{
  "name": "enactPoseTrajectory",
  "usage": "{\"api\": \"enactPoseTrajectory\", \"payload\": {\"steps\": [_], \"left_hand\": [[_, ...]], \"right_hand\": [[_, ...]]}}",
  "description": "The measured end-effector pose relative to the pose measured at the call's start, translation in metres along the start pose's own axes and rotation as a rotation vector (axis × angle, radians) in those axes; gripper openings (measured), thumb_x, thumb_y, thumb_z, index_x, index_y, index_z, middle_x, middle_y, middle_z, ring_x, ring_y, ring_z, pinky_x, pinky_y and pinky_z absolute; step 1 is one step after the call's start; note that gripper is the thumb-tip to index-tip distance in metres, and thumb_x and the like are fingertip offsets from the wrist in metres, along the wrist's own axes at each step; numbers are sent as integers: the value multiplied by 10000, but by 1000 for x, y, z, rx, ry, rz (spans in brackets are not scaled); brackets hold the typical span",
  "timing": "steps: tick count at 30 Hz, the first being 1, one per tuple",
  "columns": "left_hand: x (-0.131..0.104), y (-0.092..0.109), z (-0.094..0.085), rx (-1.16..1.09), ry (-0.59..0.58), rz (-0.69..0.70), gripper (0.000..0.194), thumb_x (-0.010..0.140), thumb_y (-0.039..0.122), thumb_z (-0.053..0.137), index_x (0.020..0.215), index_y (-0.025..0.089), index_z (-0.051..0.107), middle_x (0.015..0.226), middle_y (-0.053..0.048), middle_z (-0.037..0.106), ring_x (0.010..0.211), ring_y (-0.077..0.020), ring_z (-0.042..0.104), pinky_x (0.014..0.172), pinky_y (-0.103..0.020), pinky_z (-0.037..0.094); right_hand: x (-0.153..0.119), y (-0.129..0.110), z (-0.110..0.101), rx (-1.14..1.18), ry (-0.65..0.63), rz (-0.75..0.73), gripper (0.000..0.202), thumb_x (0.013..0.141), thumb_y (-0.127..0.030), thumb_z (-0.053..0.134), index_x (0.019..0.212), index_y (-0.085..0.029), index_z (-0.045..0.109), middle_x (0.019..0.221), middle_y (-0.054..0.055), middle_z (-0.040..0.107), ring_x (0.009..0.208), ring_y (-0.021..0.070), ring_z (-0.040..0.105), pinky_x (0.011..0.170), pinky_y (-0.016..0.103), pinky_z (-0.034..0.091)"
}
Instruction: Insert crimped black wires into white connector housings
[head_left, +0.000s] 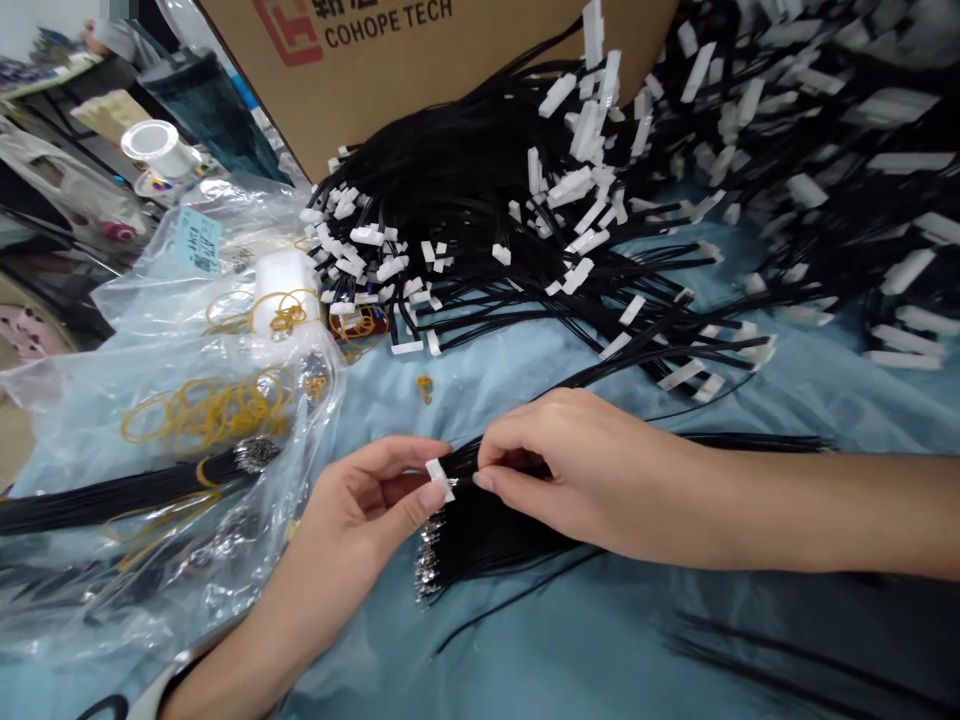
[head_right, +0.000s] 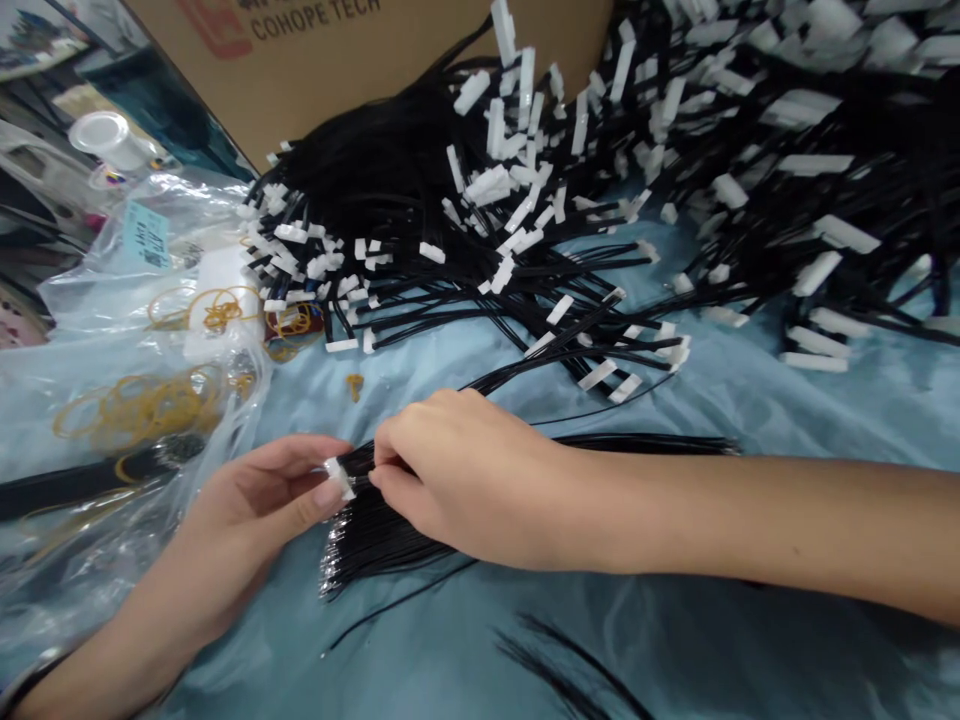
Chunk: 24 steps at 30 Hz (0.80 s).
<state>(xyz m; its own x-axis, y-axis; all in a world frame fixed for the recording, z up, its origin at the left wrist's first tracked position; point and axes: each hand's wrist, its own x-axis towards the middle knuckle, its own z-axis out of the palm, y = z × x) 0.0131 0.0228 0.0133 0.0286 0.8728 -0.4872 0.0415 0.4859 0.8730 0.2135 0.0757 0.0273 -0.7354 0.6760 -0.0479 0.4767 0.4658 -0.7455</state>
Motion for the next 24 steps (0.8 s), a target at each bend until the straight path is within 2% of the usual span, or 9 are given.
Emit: {"api": "enactPoseTrajectory", "payload": {"steps": [7, 17, 24], "left_hand": [[0, -1, 1, -24, -7, -15, 188, 688, 292, 805, 863, 309, 737, 722, 87, 734, 713, -42, 669, 636, -43, 511], [0, 0, 1, -35, -7, -26, 174, 673, 280, 817, 830, 300, 742, 706, 89, 735, 687, -52, 665, 619, -57, 514], [-1, 1, 2, -16, 16, -13, 179, 649, 276, 832, 812, 289, 756, 677, 71, 754, 650, -59, 670, 591, -61, 515]], "right_hand": [[1, 1, -1, 40, -2, 29, 207, 856, -197, 521, 665, -173, 596, 554, -67, 526, 493, 47, 375, 526, 229, 277], [1, 1, -2, -2, -5, -22, 238, 839, -185, 501, 609, -165, 559, 519, -66, 483, 483, 47, 350, 492, 231, 255], [1, 0, -2, 8, 1, -34, 228, 853, -168, 491, 638, -151, 565, 549, -57, 510, 501, 44, 383, 508, 227, 255]]}}
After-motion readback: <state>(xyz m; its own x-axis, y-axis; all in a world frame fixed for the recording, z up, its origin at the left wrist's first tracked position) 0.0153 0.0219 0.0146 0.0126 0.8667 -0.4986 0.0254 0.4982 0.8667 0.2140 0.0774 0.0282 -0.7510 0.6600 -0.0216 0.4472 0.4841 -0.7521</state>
